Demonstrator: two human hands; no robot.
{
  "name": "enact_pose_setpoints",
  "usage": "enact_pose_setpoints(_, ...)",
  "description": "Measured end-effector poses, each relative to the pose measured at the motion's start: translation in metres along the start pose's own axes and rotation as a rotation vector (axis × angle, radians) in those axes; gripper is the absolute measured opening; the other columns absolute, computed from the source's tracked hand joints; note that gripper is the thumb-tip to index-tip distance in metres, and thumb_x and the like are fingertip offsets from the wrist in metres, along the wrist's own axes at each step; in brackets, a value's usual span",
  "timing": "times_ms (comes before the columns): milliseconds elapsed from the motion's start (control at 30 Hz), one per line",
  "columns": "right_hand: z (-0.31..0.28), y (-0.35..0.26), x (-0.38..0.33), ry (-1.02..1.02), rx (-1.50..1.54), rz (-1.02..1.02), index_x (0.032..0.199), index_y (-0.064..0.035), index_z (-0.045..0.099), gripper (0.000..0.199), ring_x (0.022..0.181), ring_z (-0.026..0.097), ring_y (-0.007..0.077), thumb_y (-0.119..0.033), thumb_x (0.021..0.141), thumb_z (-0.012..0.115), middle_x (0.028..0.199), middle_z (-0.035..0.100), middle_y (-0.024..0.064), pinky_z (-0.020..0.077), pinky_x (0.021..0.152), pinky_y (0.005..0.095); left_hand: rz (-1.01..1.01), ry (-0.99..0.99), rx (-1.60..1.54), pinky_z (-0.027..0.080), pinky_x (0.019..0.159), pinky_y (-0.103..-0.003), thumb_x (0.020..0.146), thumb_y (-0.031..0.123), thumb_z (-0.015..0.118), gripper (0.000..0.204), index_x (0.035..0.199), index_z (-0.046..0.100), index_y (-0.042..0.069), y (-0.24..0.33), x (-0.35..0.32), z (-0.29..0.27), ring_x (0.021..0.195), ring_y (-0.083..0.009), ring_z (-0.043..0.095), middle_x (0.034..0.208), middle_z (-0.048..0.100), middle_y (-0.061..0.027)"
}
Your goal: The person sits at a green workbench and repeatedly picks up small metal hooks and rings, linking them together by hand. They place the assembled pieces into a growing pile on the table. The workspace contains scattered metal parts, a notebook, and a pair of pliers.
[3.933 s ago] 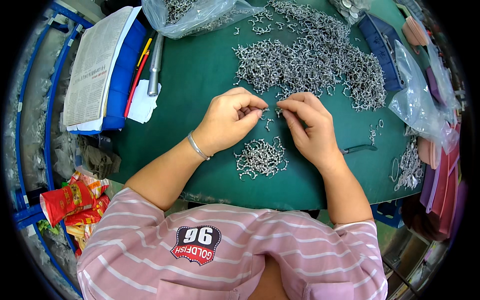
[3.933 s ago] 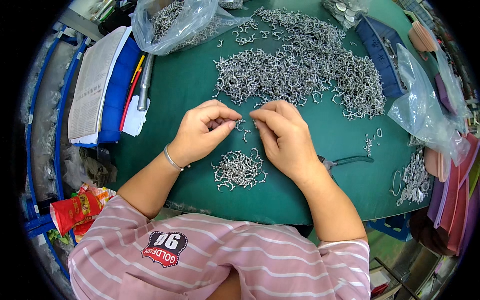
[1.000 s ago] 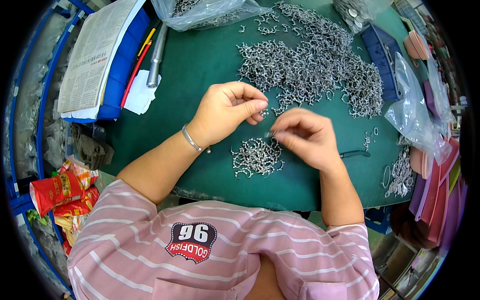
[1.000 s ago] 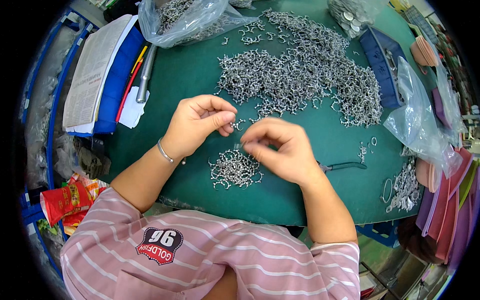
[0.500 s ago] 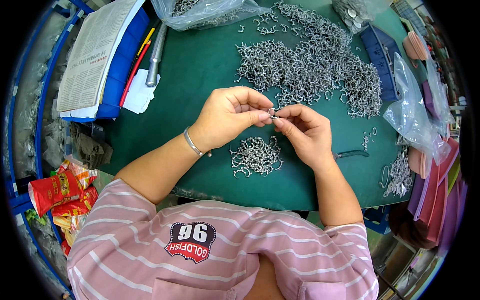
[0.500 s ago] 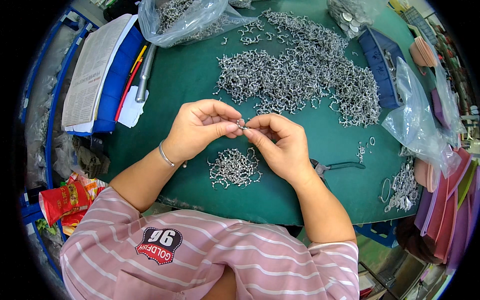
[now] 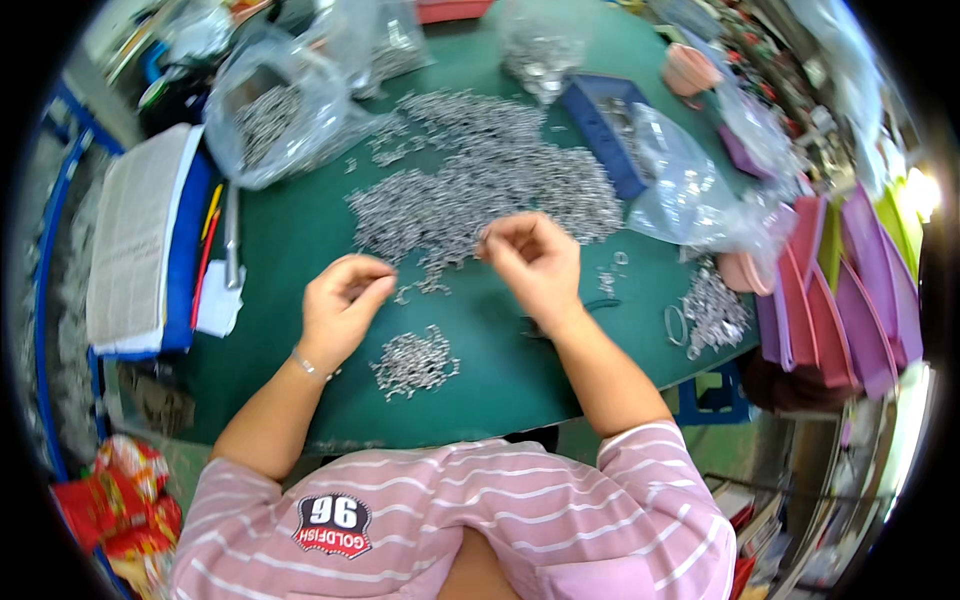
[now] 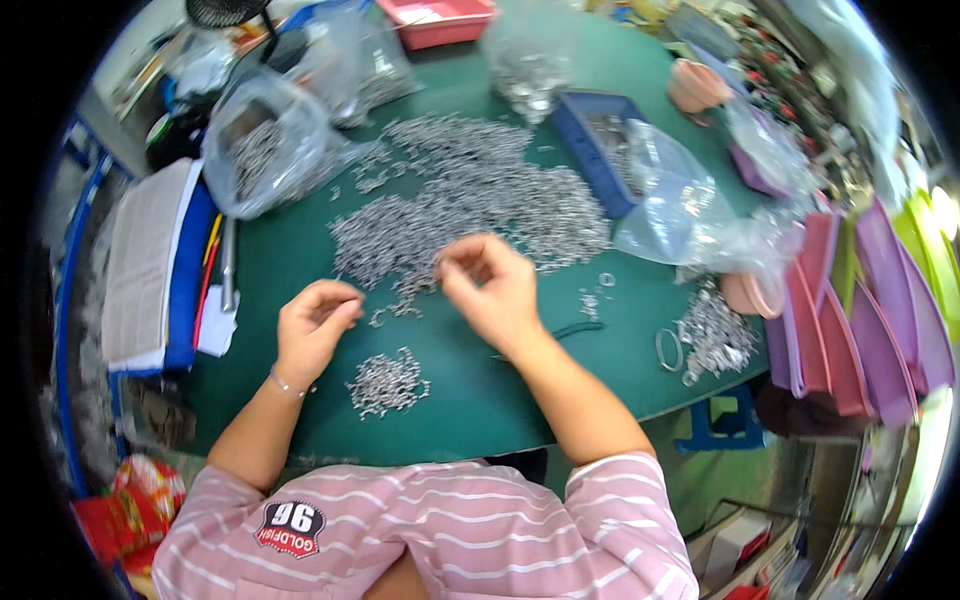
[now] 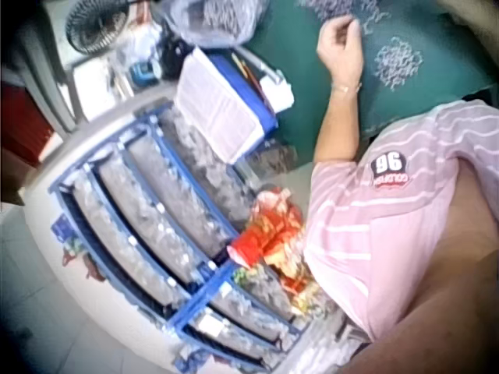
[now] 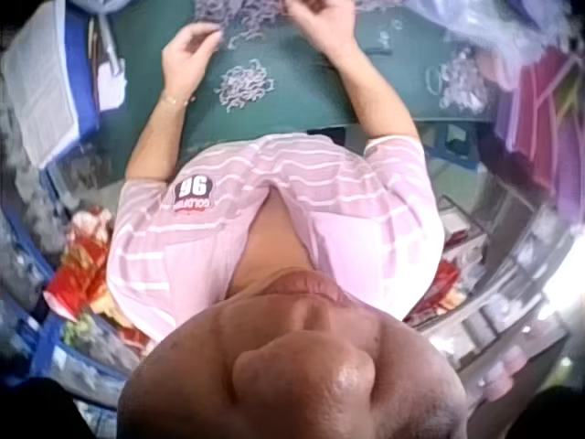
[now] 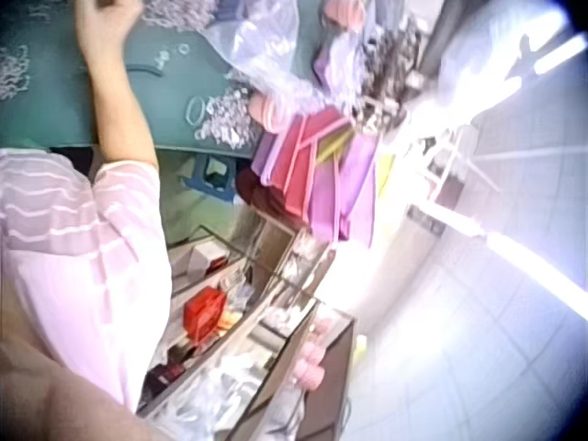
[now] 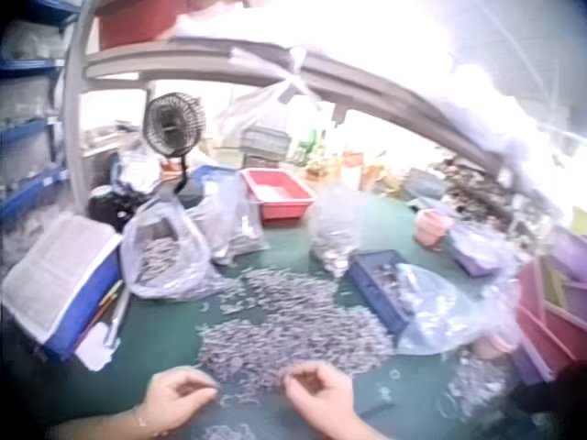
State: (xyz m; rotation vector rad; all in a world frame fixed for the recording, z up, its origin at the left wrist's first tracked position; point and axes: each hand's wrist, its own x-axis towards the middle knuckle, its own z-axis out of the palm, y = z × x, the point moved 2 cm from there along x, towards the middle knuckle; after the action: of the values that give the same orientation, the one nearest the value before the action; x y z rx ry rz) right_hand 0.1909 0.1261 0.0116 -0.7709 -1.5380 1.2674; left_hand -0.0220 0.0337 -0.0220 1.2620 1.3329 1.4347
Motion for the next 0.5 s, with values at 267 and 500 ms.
enact_pose_setpoints(267,-0.243,-0.013,0.095,0.523,-0.931,-0.071,0.097,0.0,0.068,0.022,0.077,0.066,0.0164,-0.013,0.08,0.063,0.084,0.07,0.0126,0.0507,0.071,0.0293,-0.085,-0.082,0.115,0.047,0.061,-0.02,0.086,0.001,0.062,0.007,0.092,0.062,-0.001,0.002,0.0,-0.001,0.072,-0.0083,0.06,0.088,0.063,-0.0039)
enact_pose_setpoints(500,-0.099,-0.003,0.045,0.049,-0.658,-0.1,0.097,0.001,0.066,0.016,0.071,0.063,0.0181,-0.007,0.085,0.061,0.085,0.068,0.011,0.0494,0.068,0.0301,0.232,-0.17,0.717,0.048,0.062,-0.031,0.078,0.01,0.07,0.025,0.099,0.061,0.001,0.011,-0.004,0.007,0.066,-0.0199,0.057,0.085,0.055,-0.0101)
